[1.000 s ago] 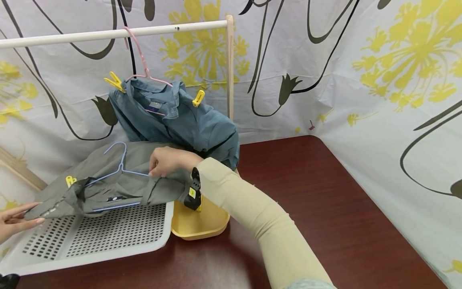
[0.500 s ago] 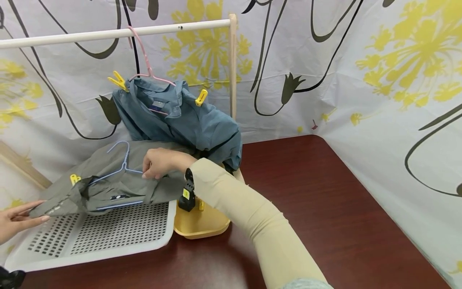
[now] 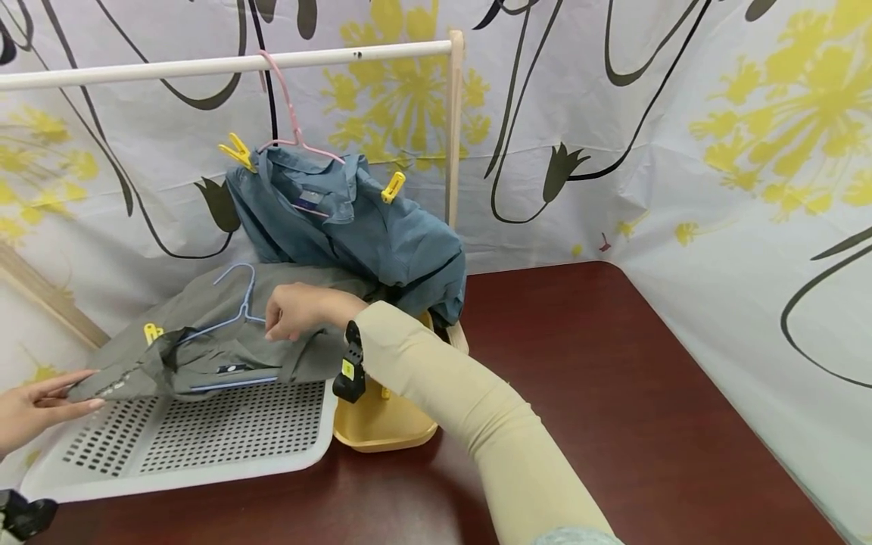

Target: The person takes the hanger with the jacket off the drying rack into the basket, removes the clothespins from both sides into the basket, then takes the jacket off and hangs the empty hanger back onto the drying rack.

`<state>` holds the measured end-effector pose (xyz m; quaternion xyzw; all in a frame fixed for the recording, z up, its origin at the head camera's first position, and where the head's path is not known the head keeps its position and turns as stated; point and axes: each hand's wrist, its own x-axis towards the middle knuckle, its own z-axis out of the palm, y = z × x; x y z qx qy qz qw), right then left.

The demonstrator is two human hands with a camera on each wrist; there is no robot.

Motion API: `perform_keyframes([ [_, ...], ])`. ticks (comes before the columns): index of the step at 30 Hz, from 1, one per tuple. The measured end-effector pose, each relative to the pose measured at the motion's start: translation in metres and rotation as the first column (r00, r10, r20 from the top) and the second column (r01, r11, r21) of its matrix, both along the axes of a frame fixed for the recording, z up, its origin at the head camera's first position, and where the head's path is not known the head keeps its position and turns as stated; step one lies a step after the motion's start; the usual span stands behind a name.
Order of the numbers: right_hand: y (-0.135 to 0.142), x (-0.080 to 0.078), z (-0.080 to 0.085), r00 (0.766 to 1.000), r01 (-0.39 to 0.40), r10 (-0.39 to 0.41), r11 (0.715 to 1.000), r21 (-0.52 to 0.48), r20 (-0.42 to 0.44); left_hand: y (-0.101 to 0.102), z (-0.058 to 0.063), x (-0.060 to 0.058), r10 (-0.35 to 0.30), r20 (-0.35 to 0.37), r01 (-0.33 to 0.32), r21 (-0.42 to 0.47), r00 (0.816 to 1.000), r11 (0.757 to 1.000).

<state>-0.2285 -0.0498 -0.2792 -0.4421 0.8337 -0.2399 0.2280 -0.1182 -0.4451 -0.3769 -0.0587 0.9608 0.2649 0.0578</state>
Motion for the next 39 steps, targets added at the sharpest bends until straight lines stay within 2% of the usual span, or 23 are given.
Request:
perform_keyframes([
  [10,-0.006,-0.002,0.002,1.0,0.002,-0.002,1.0,-0.002,-0.001,-0.004,-0.005,-0.004,0.006,-0.002,-0.006,-0.021,1.0,1.0],
  [16,-0.016,-0.004,0.005,0.999,-0.035,0.035,0.999,-0.026,-0.012,-0.001,-0.002,-0.001,-0.007,-0.028,0.007,-0.029,1.0,1.0],
  [20,-0.025,-0.005,0.009,0.998,-0.06,0.059,0.998,-0.036,-0.013,0.002,-0.001,0.0,0.009,-0.038,-0.011,-0.038,0.999,0.999],
  [26,-0.038,-0.007,0.011,0.999,-0.046,0.046,0.999,-0.011,-0.011,0.001,0.002,-0.003,0.016,0.006,-0.016,-0.039,1.0,0.999],
  [31,-0.046,-0.011,0.013,0.999,-0.04,0.04,0.999,-0.014,0.008,0.001,-0.001,-0.007,0.01,-0.044,-0.012,-0.044,0.999,0.999],
  [39,-0.066,-0.013,0.011,0.997,-0.074,0.074,0.997,-0.023,0.016,0.0,-0.001,-0.003,0.014,-0.034,-0.015,-0.043,0.999,0.999],
])
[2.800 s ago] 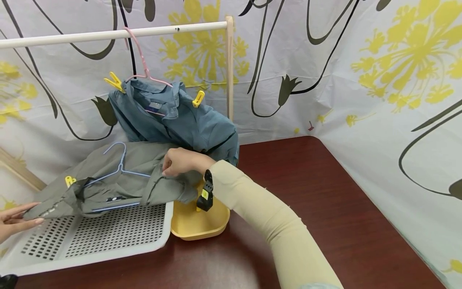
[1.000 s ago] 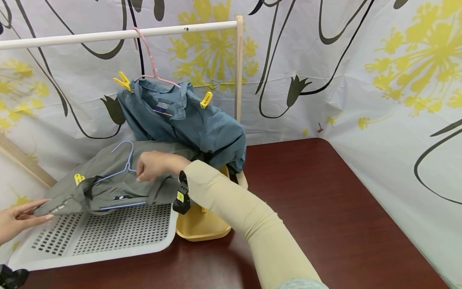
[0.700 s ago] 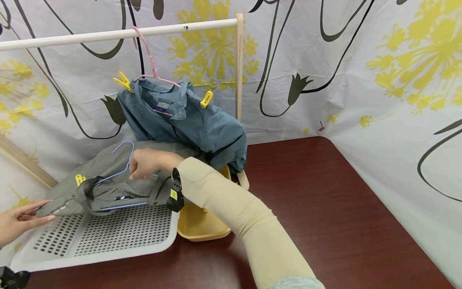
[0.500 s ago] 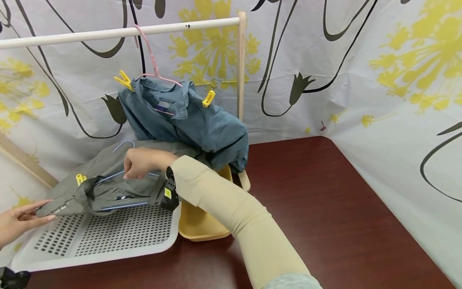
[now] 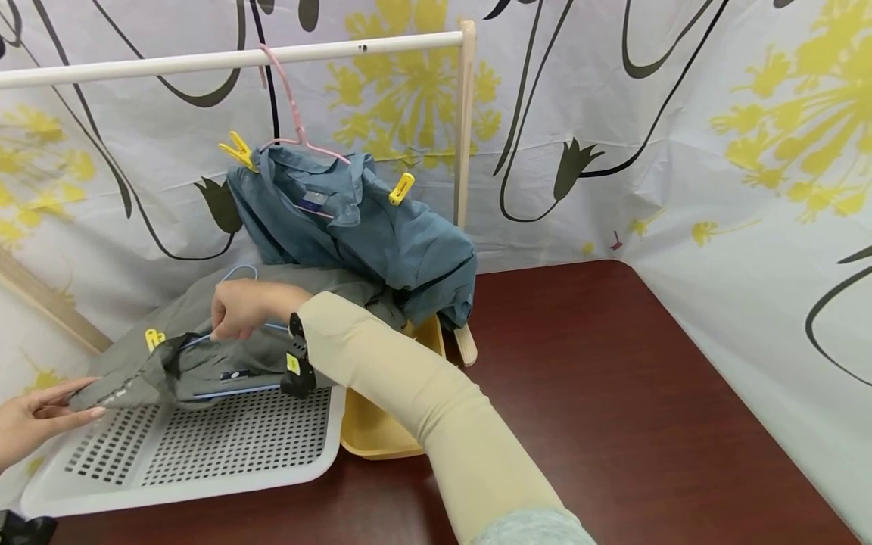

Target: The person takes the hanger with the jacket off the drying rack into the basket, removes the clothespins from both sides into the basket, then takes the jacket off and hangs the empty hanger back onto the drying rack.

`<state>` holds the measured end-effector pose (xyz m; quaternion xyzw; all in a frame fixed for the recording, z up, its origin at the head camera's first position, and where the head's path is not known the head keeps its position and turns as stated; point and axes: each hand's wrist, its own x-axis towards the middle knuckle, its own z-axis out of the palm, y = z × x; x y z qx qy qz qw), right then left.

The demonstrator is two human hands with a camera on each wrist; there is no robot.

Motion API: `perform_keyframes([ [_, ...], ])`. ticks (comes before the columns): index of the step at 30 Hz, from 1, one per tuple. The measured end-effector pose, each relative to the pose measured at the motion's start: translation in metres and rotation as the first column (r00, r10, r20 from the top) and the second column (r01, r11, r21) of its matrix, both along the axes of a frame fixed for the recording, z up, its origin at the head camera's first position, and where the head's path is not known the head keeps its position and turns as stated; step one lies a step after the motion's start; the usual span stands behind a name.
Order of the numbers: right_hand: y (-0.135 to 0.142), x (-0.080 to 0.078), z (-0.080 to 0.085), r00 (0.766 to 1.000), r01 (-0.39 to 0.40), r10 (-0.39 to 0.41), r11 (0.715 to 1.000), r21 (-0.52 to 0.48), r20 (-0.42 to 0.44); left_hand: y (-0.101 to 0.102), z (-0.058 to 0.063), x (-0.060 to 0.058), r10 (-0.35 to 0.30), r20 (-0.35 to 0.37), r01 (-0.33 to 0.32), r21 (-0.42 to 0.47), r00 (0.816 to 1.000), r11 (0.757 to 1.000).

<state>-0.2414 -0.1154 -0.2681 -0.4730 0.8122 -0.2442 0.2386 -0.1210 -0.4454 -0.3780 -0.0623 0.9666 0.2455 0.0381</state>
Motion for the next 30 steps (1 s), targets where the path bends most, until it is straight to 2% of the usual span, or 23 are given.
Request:
perform_keyframes([
  [6,-0.014,-0.002,-0.004,0.999,-0.02,0.02,1.0,0.004,0.029,-0.001,0.0,0.002,-0.014,0.011,0.014,0.002,1.0,1.0],
  [15,-0.028,-0.002,-0.009,1.0,-0.007,0.006,0.999,0.039,0.023,-0.002,-0.005,0.003,0.004,-0.023,-0.004,0.012,1.0,1.0],
  [20,-0.032,-0.003,-0.007,1.0,-0.014,0.014,0.999,0.037,-0.001,-0.001,-0.003,0.003,-0.01,-0.045,0.011,0.005,0.999,1.0],
  [30,-0.049,-0.001,0.001,0.997,-0.047,0.05,0.998,0.049,-0.057,-0.002,-0.002,0.005,-0.045,-0.042,0.046,0.024,0.998,0.999],
])
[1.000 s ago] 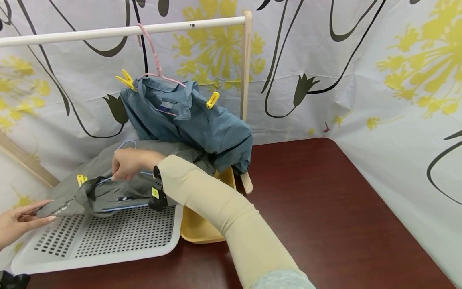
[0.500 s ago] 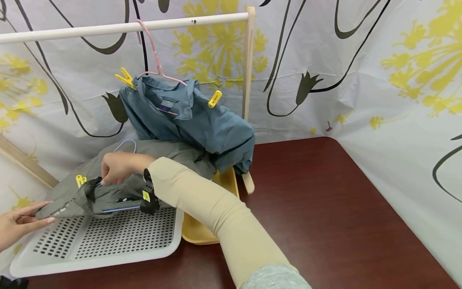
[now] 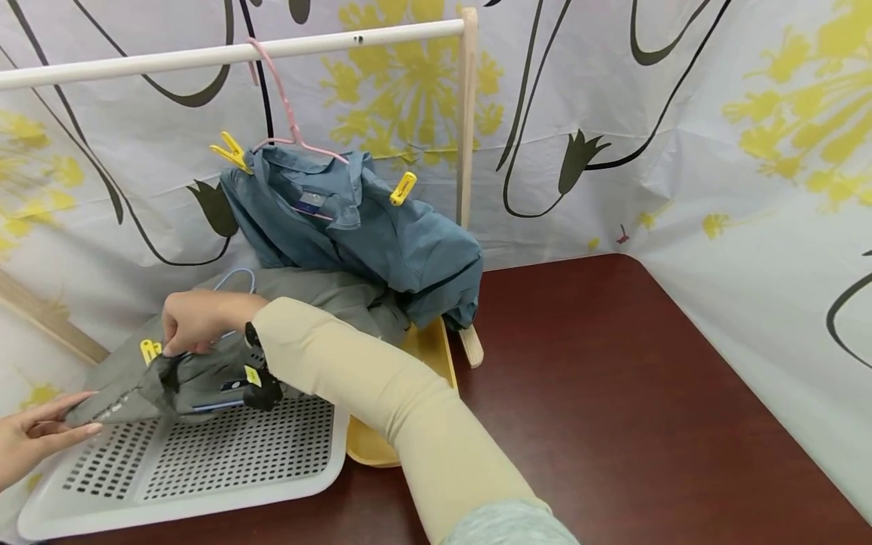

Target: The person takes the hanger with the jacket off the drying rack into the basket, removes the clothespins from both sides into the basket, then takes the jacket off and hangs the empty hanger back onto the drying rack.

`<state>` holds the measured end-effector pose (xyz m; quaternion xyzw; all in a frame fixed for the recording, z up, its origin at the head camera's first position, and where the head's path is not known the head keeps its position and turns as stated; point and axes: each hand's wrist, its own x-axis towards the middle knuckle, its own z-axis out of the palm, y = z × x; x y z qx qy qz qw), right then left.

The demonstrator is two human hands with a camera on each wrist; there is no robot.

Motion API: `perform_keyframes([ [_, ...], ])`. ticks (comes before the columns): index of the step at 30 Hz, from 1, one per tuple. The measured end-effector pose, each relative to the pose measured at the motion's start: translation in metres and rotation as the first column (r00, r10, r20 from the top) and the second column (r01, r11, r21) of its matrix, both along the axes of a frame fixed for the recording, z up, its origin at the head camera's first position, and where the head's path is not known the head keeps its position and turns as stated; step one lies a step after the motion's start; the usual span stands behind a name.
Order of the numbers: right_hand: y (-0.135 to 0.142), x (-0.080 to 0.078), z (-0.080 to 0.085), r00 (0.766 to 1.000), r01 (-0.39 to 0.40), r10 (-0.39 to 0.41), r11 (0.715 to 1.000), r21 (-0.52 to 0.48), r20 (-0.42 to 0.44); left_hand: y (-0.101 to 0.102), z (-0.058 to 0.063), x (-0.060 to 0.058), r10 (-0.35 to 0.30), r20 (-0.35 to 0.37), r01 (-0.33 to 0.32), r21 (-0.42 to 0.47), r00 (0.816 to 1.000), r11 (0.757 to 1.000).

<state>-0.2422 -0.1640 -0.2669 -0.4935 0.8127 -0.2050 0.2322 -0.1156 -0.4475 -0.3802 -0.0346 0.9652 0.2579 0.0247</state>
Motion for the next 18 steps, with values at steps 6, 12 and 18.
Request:
perform_keyframes([
  [6,-0.012,-0.002,0.002,1.0,0.006,-0.006,1.0,-0.022,-0.027,-0.001,0.001,0.0,0.012,0.027,-0.012,0.013,1.0,1.0],
  [12,-0.024,-0.004,0.0,0.996,0.072,-0.073,0.997,-0.019,-0.052,0.001,0.0,-0.001,0.025,0.04,-0.025,0.014,0.999,1.0],
  [18,-0.037,-0.005,-0.006,0.992,0.108,-0.109,0.994,-0.018,-0.066,0.002,0.0,-0.001,0.033,0.062,-0.033,0.0,0.998,0.999],
])
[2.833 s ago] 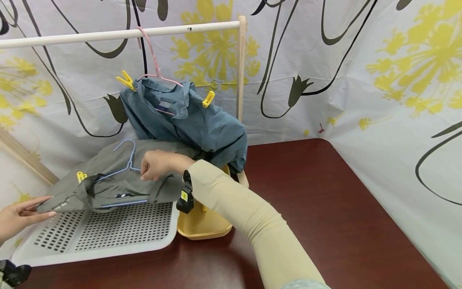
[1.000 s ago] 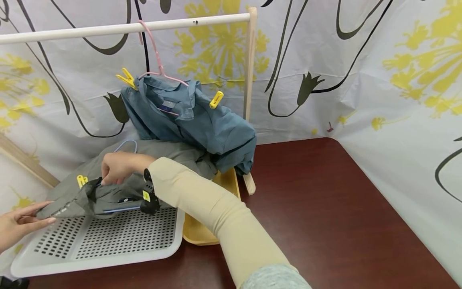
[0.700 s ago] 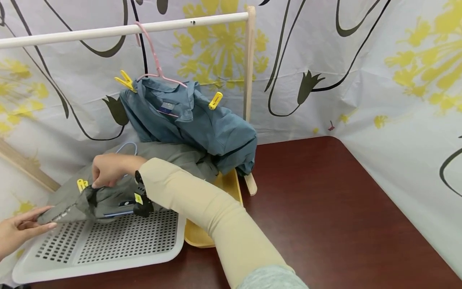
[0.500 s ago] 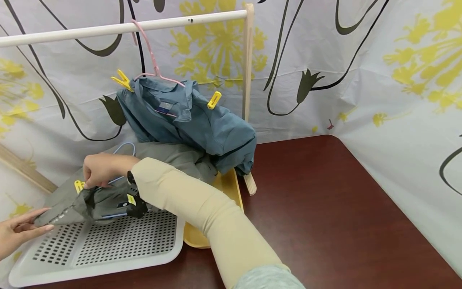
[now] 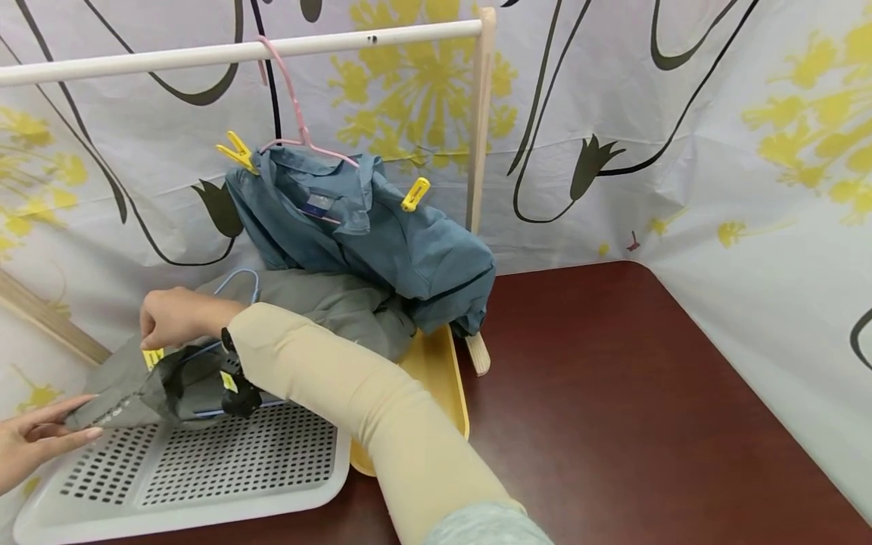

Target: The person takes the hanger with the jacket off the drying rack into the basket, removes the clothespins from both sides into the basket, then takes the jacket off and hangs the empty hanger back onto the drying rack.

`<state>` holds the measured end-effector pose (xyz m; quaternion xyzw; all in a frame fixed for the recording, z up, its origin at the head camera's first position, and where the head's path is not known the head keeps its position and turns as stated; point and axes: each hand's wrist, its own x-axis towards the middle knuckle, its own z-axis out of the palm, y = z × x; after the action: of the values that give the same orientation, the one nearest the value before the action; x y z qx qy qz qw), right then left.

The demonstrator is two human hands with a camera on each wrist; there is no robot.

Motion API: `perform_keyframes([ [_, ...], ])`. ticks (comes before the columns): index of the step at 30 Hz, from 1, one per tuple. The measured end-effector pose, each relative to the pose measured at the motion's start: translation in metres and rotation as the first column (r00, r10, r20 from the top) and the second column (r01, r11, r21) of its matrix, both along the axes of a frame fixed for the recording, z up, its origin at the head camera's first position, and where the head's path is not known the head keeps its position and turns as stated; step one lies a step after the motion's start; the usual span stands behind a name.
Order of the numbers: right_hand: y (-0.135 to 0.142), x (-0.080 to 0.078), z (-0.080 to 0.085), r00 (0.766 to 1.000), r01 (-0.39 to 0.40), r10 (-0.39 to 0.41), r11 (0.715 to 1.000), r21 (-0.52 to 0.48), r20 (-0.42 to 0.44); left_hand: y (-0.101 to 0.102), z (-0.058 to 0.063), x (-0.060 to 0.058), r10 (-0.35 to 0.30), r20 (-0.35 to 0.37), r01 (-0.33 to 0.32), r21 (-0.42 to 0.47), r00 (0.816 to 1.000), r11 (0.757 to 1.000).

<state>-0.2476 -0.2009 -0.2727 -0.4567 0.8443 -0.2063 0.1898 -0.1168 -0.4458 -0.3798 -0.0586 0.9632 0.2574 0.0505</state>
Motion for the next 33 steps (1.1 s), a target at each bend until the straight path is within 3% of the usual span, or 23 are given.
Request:
perform_keyframes([
  [10,-0.02,-0.007,-0.009,0.998,0.055,-0.055,0.998,-0.027,-0.014,-0.004,-0.002,0.004,-0.003,-0.065,0.002,-0.011,0.998,1.0],
  [20,-0.037,0.0,-0.027,0.995,0.089,-0.089,0.996,-0.006,-0.052,-0.001,-0.004,0.007,0.001,-0.094,0.0,0.011,0.996,1.0],
  [29,-0.054,0.005,-0.039,0.981,0.177,-0.176,0.984,0.007,-0.084,0.003,-0.007,0.009,0.011,-0.18,-0.008,0.019,0.984,1.0],
  [33,-0.055,0.002,-0.044,0.978,0.173,-0.17,0.985,0.021,-0.12,0.002,-0.007,0.01,0.017,-0.196,-0.015,0.01,0.98,1.0],
])
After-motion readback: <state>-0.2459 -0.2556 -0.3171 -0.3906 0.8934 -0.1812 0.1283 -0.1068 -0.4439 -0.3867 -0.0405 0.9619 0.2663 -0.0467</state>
